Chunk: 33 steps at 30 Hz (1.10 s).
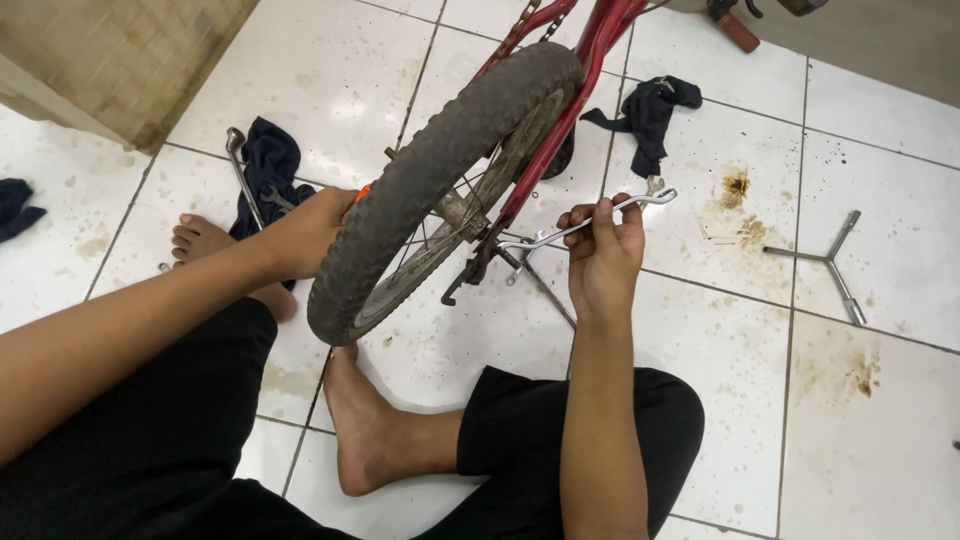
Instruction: Securing the rear axle of a bicycle by tightening the axle nut with a wrench.
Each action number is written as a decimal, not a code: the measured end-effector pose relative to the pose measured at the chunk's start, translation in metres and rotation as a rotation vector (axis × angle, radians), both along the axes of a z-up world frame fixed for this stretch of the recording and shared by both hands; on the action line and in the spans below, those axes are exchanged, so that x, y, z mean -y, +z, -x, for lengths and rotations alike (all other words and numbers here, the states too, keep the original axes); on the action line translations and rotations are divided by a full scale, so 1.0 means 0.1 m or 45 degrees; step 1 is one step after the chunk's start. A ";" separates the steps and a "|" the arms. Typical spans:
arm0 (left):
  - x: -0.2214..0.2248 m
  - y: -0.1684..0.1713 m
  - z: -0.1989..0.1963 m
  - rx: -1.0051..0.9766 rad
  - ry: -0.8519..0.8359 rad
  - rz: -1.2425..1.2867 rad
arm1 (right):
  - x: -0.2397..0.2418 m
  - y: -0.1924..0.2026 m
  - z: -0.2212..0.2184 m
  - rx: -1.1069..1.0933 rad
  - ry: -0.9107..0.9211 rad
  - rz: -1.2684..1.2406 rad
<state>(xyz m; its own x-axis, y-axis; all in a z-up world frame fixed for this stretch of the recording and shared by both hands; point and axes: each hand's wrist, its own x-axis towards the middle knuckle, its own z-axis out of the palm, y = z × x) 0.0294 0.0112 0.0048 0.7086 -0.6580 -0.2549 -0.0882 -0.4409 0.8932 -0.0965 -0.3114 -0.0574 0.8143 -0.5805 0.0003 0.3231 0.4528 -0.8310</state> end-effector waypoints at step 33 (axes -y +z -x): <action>-0.07 -0.12 -0.05 0.096 -0.065 0.107 | -0.24 0.67 0.07 0.352 0.410 0.744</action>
<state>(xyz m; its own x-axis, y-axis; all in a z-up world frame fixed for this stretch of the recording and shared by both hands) 0.0346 0.0177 -0.0070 0.6888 -0.7104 -0.1445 -0.1768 -0.3580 0.9168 -0.1038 -0.2874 0.0099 0.8701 -0.1540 0.4683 0.4821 0.0675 -0.8735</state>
